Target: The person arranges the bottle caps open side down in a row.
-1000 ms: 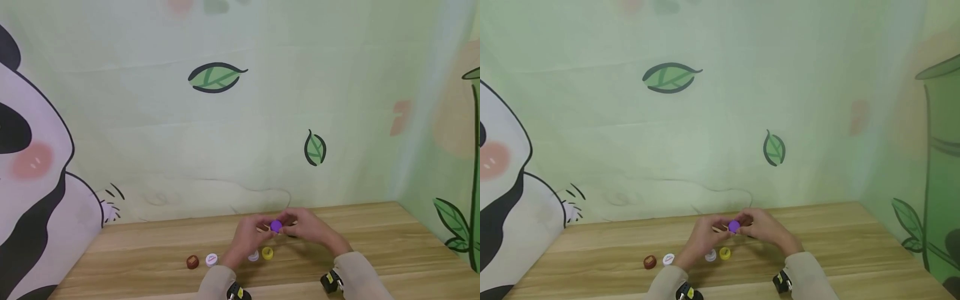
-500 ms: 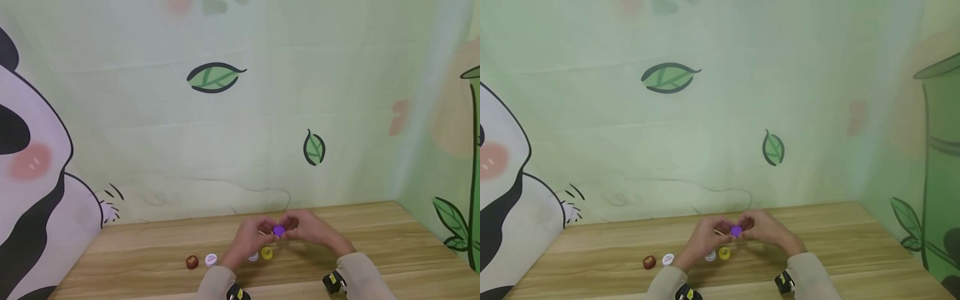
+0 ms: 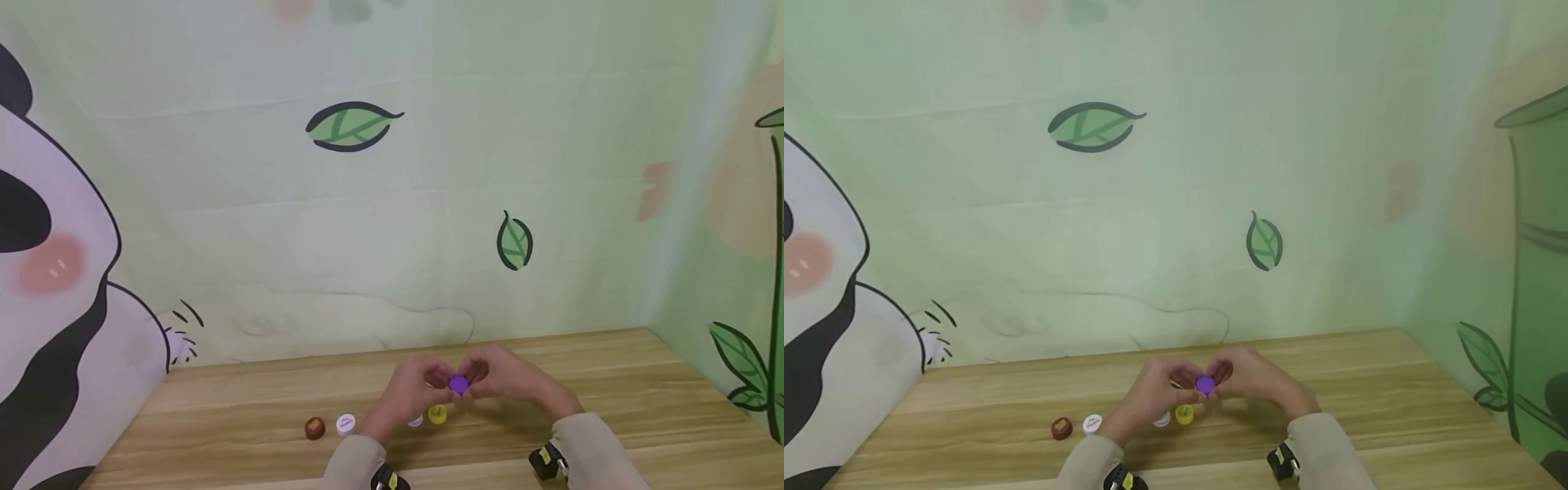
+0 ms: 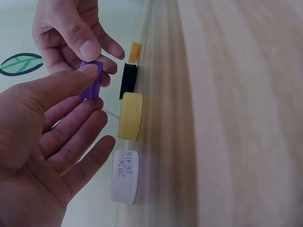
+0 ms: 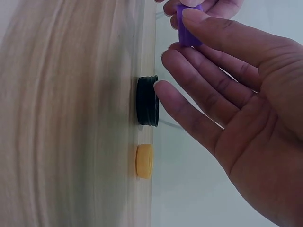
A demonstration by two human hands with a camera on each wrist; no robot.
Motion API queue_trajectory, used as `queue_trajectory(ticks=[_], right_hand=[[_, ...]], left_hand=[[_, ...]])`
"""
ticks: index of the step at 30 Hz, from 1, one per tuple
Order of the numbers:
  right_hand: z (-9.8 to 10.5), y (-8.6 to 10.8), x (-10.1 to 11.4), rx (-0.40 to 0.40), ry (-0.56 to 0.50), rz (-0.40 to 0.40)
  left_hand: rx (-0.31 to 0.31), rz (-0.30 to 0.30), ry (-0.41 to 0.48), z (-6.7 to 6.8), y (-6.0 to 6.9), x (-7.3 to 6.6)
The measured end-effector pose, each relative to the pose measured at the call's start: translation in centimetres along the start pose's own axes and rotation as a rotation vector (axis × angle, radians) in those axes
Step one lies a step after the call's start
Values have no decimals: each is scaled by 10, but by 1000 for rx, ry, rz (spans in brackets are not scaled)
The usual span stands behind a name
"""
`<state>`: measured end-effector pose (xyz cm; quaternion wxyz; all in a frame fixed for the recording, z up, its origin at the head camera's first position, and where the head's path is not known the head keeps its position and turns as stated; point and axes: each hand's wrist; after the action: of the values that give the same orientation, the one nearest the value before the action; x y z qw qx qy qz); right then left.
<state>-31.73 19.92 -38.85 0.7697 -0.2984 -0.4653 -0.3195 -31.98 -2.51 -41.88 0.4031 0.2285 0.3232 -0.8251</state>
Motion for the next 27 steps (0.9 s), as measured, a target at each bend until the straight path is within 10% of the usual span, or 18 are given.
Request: queue_trajectory(ticks=[27], right_hand=[[-9,2,-7,12,64,-51]], left_hand=[[98,52,-53,-3,4,-3]])
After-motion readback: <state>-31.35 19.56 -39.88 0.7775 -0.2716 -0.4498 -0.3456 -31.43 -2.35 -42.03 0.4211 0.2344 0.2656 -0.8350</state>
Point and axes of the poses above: each hand's wrist, its own y-axis away from the middle knuckle, its own z-axis out of the back of the hand, x = y × z, and after that the axes turned 12 degrees about -y, right-handed
